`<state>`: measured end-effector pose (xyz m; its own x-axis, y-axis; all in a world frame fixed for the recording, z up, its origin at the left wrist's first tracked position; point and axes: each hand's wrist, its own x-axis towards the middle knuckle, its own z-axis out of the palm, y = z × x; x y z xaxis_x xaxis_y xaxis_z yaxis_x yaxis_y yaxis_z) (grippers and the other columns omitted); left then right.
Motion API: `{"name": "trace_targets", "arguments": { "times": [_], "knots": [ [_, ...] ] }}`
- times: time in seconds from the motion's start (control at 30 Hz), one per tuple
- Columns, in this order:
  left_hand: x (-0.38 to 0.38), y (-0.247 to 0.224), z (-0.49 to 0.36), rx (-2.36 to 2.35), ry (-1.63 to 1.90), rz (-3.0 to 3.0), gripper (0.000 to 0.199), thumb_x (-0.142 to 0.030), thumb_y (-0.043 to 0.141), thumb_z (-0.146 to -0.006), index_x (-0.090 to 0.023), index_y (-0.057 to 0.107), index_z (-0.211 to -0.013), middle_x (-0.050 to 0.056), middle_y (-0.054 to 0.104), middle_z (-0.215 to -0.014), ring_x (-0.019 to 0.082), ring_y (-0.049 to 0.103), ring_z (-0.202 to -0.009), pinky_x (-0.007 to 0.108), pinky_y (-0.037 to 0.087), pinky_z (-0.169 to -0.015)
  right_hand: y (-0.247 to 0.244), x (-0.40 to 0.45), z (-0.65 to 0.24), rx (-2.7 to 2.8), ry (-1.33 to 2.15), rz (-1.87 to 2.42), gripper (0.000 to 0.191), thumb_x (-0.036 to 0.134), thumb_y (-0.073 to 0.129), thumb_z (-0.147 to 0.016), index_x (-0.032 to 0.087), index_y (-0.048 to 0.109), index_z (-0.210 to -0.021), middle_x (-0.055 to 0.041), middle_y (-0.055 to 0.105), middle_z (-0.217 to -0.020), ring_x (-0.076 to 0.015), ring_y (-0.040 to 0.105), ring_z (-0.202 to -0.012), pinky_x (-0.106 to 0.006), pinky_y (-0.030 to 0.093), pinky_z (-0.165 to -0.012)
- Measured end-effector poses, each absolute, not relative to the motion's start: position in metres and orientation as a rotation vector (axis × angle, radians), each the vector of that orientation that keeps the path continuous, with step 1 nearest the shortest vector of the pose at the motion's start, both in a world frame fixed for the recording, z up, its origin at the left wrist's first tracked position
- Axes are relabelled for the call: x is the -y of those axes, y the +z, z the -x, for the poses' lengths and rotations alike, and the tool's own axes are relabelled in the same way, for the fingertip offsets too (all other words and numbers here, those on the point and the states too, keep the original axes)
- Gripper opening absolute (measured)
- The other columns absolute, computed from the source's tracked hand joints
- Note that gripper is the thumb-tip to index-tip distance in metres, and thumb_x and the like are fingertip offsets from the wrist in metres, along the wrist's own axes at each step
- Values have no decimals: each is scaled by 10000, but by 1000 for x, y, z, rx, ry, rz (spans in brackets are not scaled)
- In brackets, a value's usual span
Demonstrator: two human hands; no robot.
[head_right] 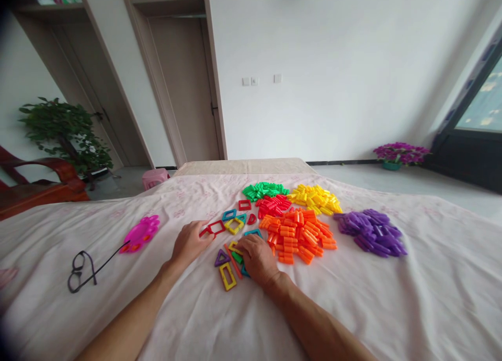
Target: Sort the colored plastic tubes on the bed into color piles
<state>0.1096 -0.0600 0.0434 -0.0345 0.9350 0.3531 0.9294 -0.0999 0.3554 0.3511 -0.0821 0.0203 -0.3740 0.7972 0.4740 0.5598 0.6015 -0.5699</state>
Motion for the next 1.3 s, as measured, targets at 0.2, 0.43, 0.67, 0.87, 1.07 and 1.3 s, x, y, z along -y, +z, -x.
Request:
{"name": "trace_targets", "arguments": {
  "times": [0.2,0.43,0.67,0.87,1.07,1.3],
  "knots": [
    [27,52,-140,-2250,340,-2127,453,-420,679,-735,-148,687,-1098,188,668,-1169,326,633,-1098,394,458,-928,19,82,-352,2074,420,1051,298,60,505,-877,215,748,-955,-55,730,-1017,-186,648,-978,-312,509,-896],
    [26,41,-136,-2307,423,-2094,500,-465,663,-773,-122,624,-1135,198,665,-1133,305,643,-1077,345,472,-877,16,81,-353,2060,417,1044,310,45,498,-865,215,742,-949,-51,729,-1002,-181,648,-964,-310,510,-891],
    [29,29,-132,-2342,702,-2070,453,-447,584,-864,-159,584,-1214,144,638,-1136,250,651,-1035,305,494,-803,17,82,-352,2060,438,1052,307,46,499,-861,215,745,-936,-52,730,-1003,-179,648,-966,-306,509,-892],
    [26,37,-120,-2162,1224,-1796,458,-450,559,-883,-155,595,-1232,130,654,-1141,203,680,-915,305,506,-854,19,82,-352,2054,437,1069,322,33,497,-845,219,748,-925,-47,733,-1005,-182,651,-976,-309,510,-900],
    [42,57,-104,-2212,948,-1842,402,-517,569,-847,-215,684,-1085,91,710,-1022,231,676,-905,303,474,-758,21,83,-352,2054,447,1074,333,29,490,-846,225,749,-918,-46,734,-1008,-181,655,-976,-313,516,-902],
    [67,61,-100,-2232,455,-2093,466,-544,598,-791,-241,703,-1129,106,674,-1080,263,667,-949,319,460,-728,22,82,-352,2080,430,1082,319,27,502,-851,212,752,-925,-57,738,-1013,-188,657,-981,-321,518,-902]
  ]
}}
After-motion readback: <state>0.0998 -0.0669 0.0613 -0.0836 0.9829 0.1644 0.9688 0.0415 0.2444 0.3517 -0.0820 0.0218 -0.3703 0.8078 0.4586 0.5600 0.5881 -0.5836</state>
